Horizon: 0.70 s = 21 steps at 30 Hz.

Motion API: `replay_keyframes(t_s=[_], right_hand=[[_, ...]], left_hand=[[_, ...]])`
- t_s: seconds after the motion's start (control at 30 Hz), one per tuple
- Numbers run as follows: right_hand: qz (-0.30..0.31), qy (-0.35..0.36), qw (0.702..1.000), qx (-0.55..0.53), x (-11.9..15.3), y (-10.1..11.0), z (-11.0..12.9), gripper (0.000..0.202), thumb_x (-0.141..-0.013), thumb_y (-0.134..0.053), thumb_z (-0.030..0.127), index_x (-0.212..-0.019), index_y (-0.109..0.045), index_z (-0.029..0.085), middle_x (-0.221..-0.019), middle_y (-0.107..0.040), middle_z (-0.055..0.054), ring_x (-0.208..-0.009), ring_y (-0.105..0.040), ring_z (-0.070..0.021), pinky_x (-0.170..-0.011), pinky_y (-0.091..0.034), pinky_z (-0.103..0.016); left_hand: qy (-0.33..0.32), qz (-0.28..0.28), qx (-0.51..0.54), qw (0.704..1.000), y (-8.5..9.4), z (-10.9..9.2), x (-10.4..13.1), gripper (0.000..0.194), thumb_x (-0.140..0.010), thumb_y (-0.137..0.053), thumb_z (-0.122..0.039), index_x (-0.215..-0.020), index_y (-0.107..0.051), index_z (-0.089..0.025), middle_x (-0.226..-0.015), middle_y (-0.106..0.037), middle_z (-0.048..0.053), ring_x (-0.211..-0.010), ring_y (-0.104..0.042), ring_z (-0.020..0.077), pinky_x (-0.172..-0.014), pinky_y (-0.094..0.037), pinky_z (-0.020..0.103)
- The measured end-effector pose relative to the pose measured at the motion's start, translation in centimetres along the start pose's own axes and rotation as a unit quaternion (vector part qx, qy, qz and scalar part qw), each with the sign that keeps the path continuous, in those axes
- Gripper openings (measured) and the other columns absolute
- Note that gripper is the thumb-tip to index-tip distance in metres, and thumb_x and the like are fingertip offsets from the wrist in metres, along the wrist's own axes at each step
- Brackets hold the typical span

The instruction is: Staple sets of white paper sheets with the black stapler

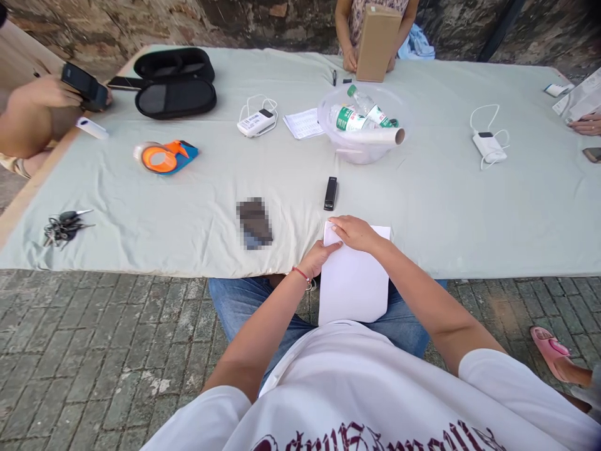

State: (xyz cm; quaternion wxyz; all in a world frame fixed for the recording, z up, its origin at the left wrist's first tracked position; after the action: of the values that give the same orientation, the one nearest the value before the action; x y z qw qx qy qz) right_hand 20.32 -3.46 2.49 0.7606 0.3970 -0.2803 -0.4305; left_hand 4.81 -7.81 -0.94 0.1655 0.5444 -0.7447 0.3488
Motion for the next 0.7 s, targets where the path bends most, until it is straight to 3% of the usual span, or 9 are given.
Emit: replay_keyframes(t_s=[0.17,0.37,0.53,0.7], right_hand=[[0.008,0.008,1.0,0.0,0.17,-0.01,0.05,0.046,-0.102,-0.031,0.034,-0.142,-0.05,0.02,-0.14,-0.057,-0.01,-0.125,-0.053,-0.0285,-0.099,-0.046,-0.048],[-0.002,0.009,1.0,-0.004,0.09,0.21,-0.06,0.042,-0.102,-0.032,0.032,-0.136,-0.056,0.021,-0.13,-0.064,-0.009,-0.12,-0.056,-0.0269,-0.097,-0.046,-0.044],[0.015,0.01,1.0,-0.01,0.08,0.35,0.25,0.04,-0.102,-0.033,0.031,-0.125,-0.063,0.021,-0.121,-0.067,-0.009,-0.109,-0.062,-0.025,-0.089,-0.048,-0.04],[-0.018,-0.018,0.998,-0.049,-0.15,0.82,0.04,0.028,-0.096,-0.047,0.032,-0.111,-0.068,0.021,-0.109,-0.071,-0.006,-0.097,-0.064,-0.022,-0.084,-0.047,-0.035]], left_hand=[[-0.01,-0.012,0.001,1.0,-0.18,-0.03,0.17,0.037,-0.071,-0.081,-0.037,-0.093,-0.069,-0.01,-0.089,-0.075,0.014,-0.076,-0.071,0.0261,-0.073,-0.057,0.039],[-0.009,-0.011,0.007,1.0,-0.14,0.01,0.12,0.036,-0.07,-0.081,-0.035,-0.093,-0.069,-0.01,-0.087,-0.075,0.014,-0.075,-0.071,0.0251,-0.072,-0.057,0.038],[-0.001,-0.012,0.002,1.0,-0.2,-0.07,0.18,0.036,-0.069,-0.082,-0.035,-0.092,-0.068,-0.011,-0.087,-0.074,0.014,-0.073,-0.071,0.0251,-0.071,-0.056,0.038],[-0.008,-0.006,0.001,1.0,-0.19,0.09,0.21,0.037,-0.07,-0.081,-0.039,-0.092,-0.068,-0.012,-0.087,-0.075,0.013,-0.077,-0.071,0.026,-0.075,-0.056,0.04]])
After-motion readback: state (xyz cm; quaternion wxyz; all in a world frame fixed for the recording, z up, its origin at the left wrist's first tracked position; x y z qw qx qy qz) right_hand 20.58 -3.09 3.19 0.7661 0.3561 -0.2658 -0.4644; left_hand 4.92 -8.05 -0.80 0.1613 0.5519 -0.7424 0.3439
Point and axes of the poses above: each hand's wrist, its own x-axis away from the middle knuckle, its own y-axis out of the back of the hand, z = x × y, the point moved 1 cm from there along -x, towards the middle knuckle
